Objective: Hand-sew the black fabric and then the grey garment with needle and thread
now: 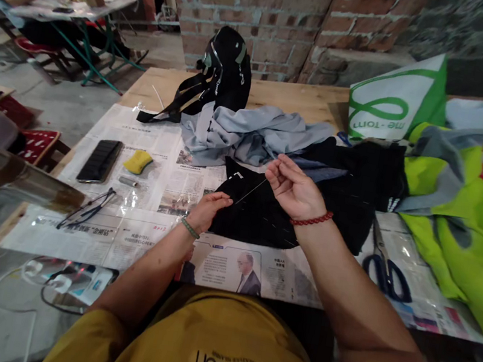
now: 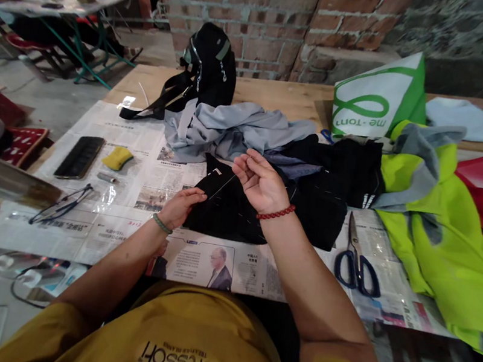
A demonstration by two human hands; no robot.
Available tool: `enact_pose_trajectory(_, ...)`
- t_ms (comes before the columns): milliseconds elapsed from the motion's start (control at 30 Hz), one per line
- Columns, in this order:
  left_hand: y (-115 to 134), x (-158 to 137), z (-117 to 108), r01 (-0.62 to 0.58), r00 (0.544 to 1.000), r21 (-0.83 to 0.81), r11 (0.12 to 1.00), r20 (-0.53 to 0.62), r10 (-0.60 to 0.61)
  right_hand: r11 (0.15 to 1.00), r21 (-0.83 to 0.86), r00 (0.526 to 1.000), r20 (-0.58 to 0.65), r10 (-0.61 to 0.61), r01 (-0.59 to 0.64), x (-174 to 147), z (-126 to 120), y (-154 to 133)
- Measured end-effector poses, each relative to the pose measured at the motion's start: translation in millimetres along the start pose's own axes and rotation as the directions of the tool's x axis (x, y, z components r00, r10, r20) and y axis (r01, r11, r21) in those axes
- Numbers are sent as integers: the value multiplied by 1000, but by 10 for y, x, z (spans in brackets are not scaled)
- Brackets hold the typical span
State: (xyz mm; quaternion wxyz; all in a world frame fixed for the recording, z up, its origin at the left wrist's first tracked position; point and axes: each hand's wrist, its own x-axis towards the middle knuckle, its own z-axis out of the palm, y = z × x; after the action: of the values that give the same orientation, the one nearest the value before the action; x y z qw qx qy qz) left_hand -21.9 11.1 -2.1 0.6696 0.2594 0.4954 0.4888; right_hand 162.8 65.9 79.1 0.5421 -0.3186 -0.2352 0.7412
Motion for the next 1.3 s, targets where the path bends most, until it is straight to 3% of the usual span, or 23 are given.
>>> enact_pose_trajectory(200, 4, -8, -6, 1, 1000, 11, 1000, 9, -1, 986, -90, 989, 54, -137, 141, 51, 25, -74)
enact_pose_trajectory(333, 20, -21, -10, -6, 1000, -8, 1000, 3, 6, 944, -152, 956, 62, -287, 293, 193, 1, -171)
enact_pose_trajectory(467, 57, -38, -13, -34, 999, -33, 999, -21, 33, 914, -182, 932, 64, -358, 364, 320, -19, -293)
enact_pose_trajectory(1067, 102, -10, -62, -162, 984, -66, 985, -82, 157, 835, -289, 884, 159, -440, 468, 461, 102, -492)
enact_pose_trajectory(1300, 63, 21, -85, -193, 980, -34, 981, -64, 191, 845, -328, 907, 125, -403, 421, 545, 24, -443)
